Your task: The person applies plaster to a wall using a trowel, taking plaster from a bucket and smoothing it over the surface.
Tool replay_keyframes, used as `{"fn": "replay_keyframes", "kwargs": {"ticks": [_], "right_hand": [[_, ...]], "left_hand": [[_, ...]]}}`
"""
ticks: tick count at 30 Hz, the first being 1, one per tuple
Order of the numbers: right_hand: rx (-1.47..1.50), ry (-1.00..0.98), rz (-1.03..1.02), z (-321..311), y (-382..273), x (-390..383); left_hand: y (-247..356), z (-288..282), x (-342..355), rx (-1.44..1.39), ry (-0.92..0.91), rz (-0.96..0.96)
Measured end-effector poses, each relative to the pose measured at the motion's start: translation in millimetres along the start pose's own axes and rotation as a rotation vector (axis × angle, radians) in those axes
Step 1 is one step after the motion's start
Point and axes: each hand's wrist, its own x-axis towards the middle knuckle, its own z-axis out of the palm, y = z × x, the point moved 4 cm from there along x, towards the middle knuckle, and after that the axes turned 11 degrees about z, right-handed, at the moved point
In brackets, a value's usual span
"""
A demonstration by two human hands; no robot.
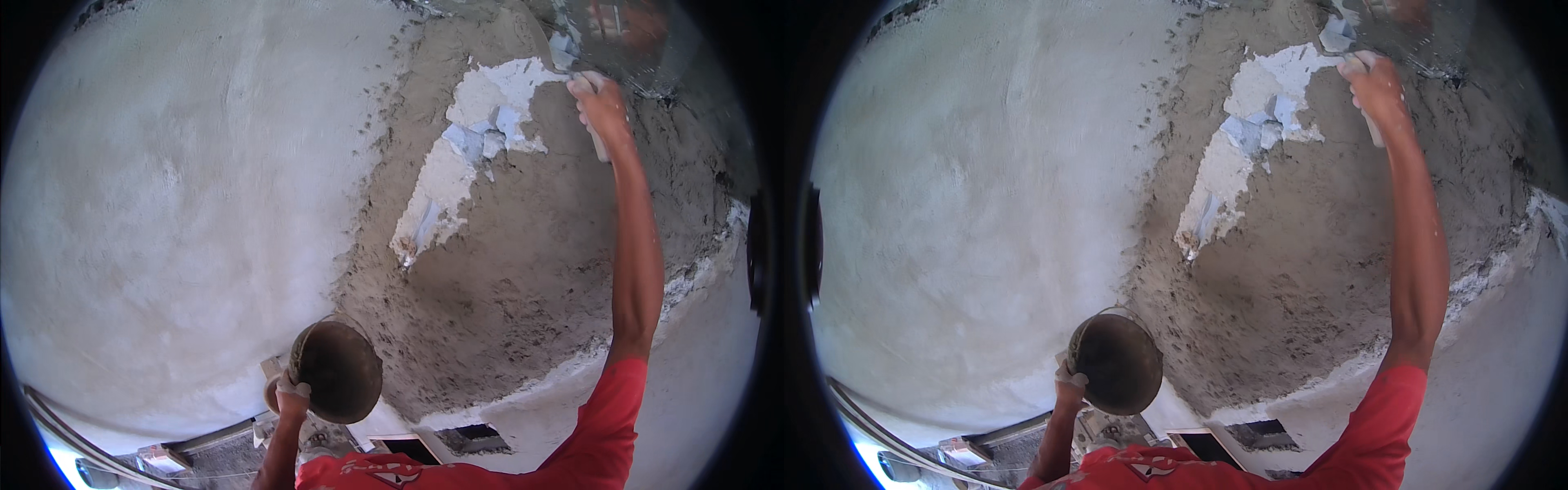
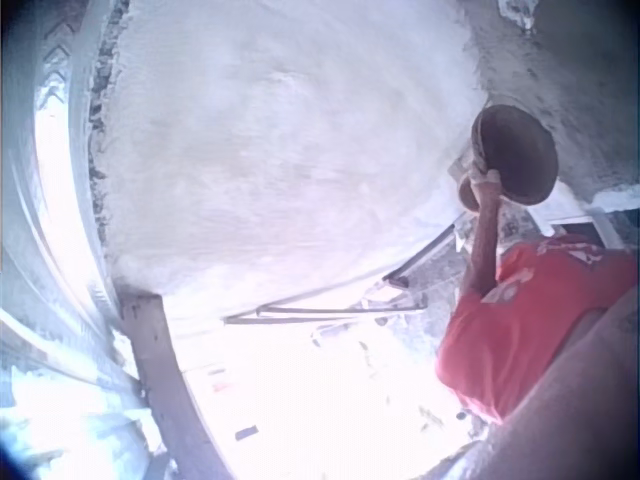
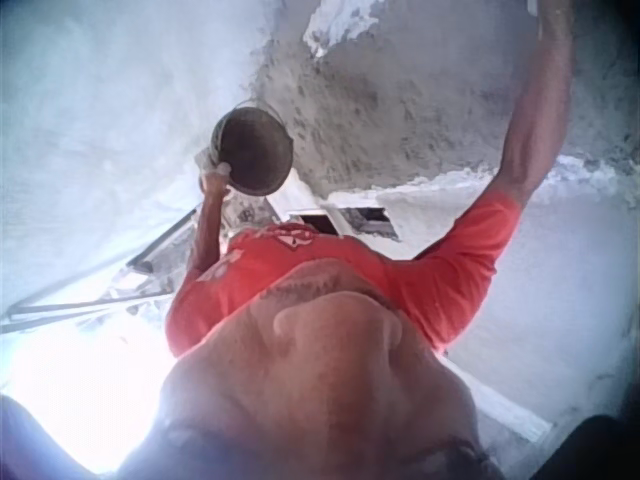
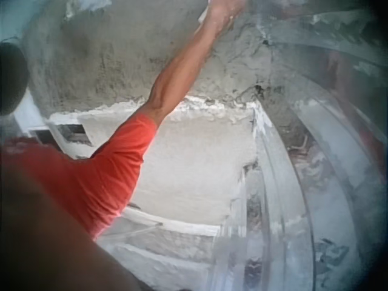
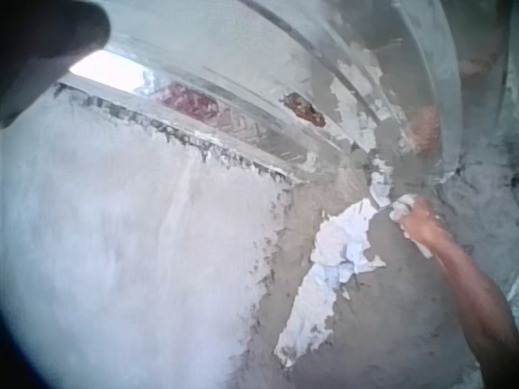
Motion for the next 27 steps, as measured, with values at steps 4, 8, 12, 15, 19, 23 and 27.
{"fn": "replay_keyframes", "kwargs": {"ticks": [4, 8, 12, 15, 19, 23, 27], "right_hand": [[-0.189, 0.148, -0.155, 1, 27, -45], [0.007, -0.486, 0.11, 57, 61, -147], [0.009, -1.134, 0.345, 122, 130, -253], [-0.164, -1.343, -0.107, 159, 149, -326], [-0.489, -1.129, -0.367, 190, 156, -363], [-0.586, -0.828, -0.567, 222, 149, -384], [-0.667, -0.701, -0.782, 243, 149, -417]], "left_hand": [[13, 3, -15, 0.017, -0.041, -0.073], [36, 0, -24, 0.154, -0.053, -0.021], [56, 15, -14, 0.015, -0.128, 0.135], [93, 22, -6, 0.11, -0.187, 0.202], [107, 42, 14, 0.148, -0.241, 0.294], [117, 51, 26, 0.02, -0.279, 0.267], [137, 57, 30, -0.026, -0.31, 0.284]]}}
